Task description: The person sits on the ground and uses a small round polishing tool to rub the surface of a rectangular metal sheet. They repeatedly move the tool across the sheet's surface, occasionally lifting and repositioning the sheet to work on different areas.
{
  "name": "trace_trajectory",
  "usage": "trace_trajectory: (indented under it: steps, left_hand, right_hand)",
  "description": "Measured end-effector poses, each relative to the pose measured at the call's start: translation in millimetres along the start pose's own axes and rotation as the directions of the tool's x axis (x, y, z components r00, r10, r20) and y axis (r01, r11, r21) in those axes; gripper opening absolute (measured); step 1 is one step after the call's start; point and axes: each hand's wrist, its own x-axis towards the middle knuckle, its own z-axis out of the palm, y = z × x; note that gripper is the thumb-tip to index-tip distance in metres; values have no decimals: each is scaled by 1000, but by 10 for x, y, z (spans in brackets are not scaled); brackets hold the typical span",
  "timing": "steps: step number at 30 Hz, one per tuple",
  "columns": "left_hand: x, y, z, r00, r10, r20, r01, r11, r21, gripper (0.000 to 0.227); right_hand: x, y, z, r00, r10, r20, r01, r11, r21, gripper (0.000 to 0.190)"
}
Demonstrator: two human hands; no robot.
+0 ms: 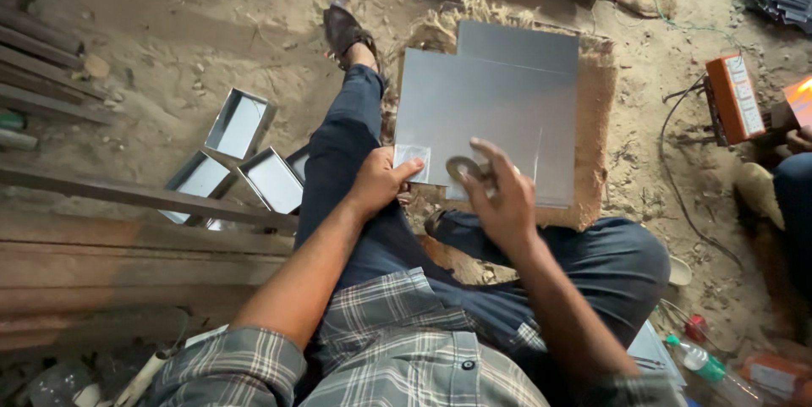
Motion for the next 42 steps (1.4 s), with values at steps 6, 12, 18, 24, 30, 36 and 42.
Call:
trace_trajectory:
  steps: [6, 12, 18, 24, 30, 36, 42]
  left_hand:
    - [27, 94, 3, 996, 71, -49, -64, 989, 130, 23]
    - [53, 5, -28, 1000, -1, -31, 4, 995, 97, 25]
    - [92, -29, -77, 996, 82, -32, -74, 978, 197, 26]
    - [71, -42, -75, 992, 117, -48, -109, 984, 144, 28]
    - [80, 14, -54, 998, 47, -47, -38, 983, 178, 26]
    - [72, 34, -55, 999, 36, -40, -33, 996, 80, 22]
    - [101, -73, -46, 998, 41, -38, -36, 989, 141, 25]
  right_hand:
    - [542, -108, 51, 978, -172, 118, 183, 979, -90, 29]
    - [786, -210, 190, 965, -141, 223, 178, 972, -154, 27]
    - [953, -322, 418, 920, -252, 301, 289, 953, -86, 23]
    - [1021, -352, 176, 934, -144, 327, 201, 969, -146, 22]
    - [1025, -373, 457, 901, -264, 344, 305, 950, -70, 15]
    - [1062, -355, 343, 890, -237, 390, 310, 941, -135, 15]
    - [1037, -402, 411, 884, -299, 360, 361, 925, -116, 13]
